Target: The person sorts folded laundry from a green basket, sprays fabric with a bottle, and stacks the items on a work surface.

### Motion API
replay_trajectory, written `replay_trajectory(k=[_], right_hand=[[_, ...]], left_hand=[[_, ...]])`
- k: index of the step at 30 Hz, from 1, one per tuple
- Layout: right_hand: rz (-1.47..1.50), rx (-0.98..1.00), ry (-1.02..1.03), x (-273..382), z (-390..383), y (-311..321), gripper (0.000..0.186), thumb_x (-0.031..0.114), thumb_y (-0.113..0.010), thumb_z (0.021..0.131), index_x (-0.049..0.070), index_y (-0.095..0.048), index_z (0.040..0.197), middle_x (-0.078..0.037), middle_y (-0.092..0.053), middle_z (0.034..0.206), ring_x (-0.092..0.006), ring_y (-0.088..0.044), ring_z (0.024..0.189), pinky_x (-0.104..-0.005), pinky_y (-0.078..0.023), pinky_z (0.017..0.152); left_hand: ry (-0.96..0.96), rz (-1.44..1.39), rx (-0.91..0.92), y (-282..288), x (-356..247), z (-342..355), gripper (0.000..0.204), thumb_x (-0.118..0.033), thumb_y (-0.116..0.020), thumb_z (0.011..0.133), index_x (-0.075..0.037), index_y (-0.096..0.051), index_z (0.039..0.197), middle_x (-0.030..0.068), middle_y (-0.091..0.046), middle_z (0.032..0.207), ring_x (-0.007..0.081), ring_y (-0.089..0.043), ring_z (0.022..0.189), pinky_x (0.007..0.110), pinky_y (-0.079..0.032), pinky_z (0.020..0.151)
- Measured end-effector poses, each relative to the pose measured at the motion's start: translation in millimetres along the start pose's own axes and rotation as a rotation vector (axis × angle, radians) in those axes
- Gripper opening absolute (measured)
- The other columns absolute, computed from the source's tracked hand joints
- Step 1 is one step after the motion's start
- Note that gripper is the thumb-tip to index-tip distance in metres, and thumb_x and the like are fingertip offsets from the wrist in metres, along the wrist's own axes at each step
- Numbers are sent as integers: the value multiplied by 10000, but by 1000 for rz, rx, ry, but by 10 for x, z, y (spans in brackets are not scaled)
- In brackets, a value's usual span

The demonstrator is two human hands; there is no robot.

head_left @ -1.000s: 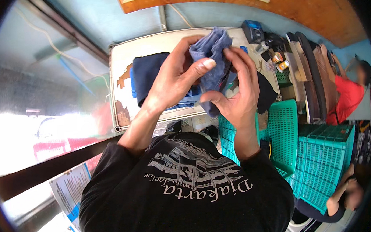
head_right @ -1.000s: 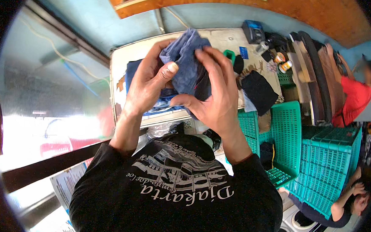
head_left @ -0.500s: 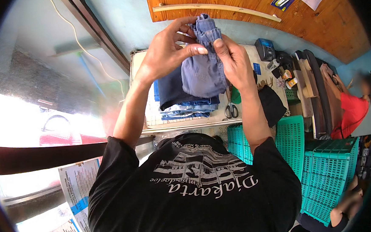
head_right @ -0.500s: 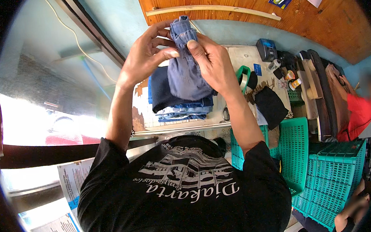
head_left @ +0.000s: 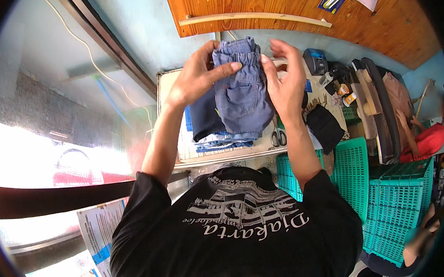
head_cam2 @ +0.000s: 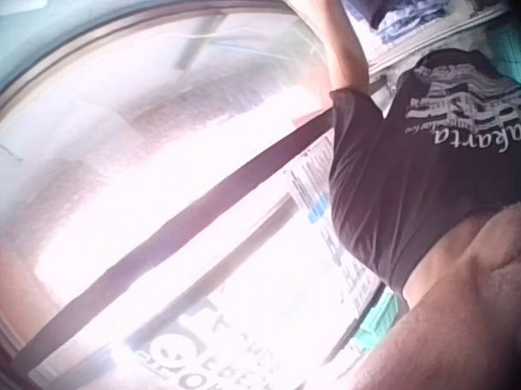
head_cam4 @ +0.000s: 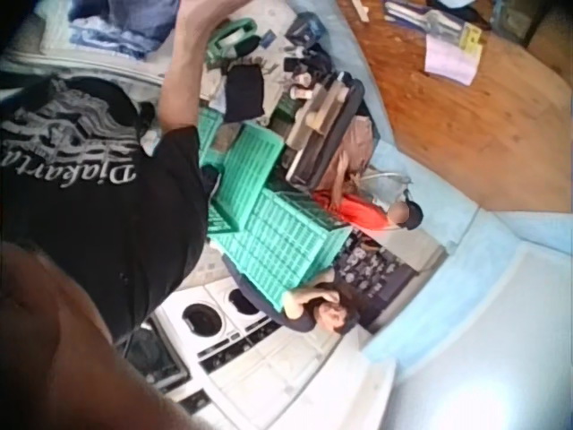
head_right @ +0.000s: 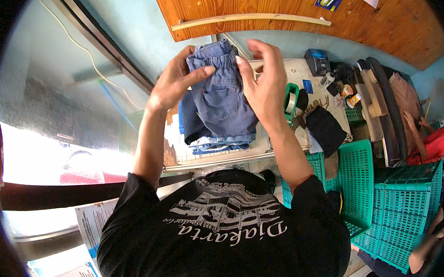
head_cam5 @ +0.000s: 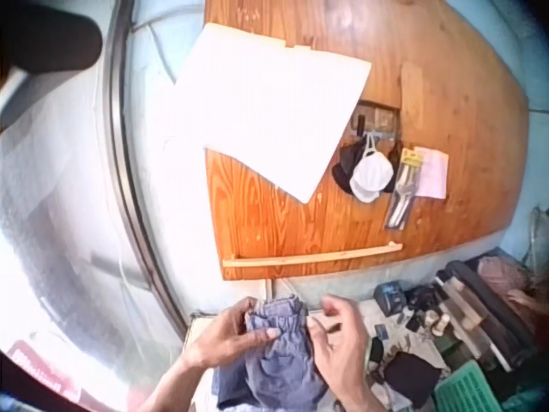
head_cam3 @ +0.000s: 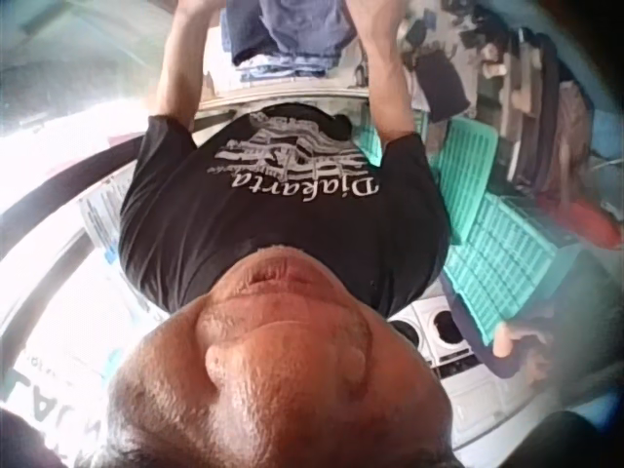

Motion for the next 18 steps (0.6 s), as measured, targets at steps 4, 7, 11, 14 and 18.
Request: replay_trajectory(k=[4, 7, 11, 14, 18], right_hand=[[124, 289, 40, 274, -150, -169, 505, 197, -840, 780, 21, -614, 1195, -117, -629, 1065, -251, -645, 1007, -327, -537, 722], [-31, 174, 159, 352, -188, -160, 624, 248, -862, 734, 2, -594, 1241, -144, -601, 1142, -323, -638, 1009, -414, -539, 833], [10, 240, 130, 306, -231, -200, 469, 186, -798, 821, -5, -616, 1209, -158, -634, 1065, -303, -654, 969, -376, -532, 805], [173, 391, -131, 67, -207, -201, 354, 150, -731, 892, -5, -624, 1192, -121, -667, 951, -218, -660, 914, -318, -515, 782], [139, 283, -236, -239, 122, 120, 217, 119, -621, 975, 8, -620, 1162, -41, -653, 897, -71, -557, 832, -245, -462, 756]], left_hand=[[-41, -97, -60, -141, 145, -83, 576, -294, -787, 879, 42, -479, 1231, 89, -619, 1075, 118, -598, 960, 281, -527, 790], [2, -326, -13, -249, 132, -82, 515, -345, -708, 939, 17, -476, 1222, 90, -592, 1090, 109, -552, 1009, 285, -496, 843], [5, -178, -70, -219, 111, -136, 360, -275, -677, 971, -4, -507, 1137, 47, -594, 1010, 92, -542, 964, 263, -472, 839], [-41, -113, -62, -126, 151, -143, 278, -219, -667, 978, -17, -523, 1104, 5, -583, 946, 74, -528, 889, 242, -456, 801], [-57, 165, -120, 280, 17, -155, 251, -204, -658, 981, 3, -549, 1071, 2, -578, 883, 64, -515, 843, 236, -455, 765]])
Point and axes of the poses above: each hand's wrist, its own z-axis towards the middle knuckle, its own y-axis out of the back of the hand, x = y × z, the point moved 7 cm from there along z, towards the middle knuckle
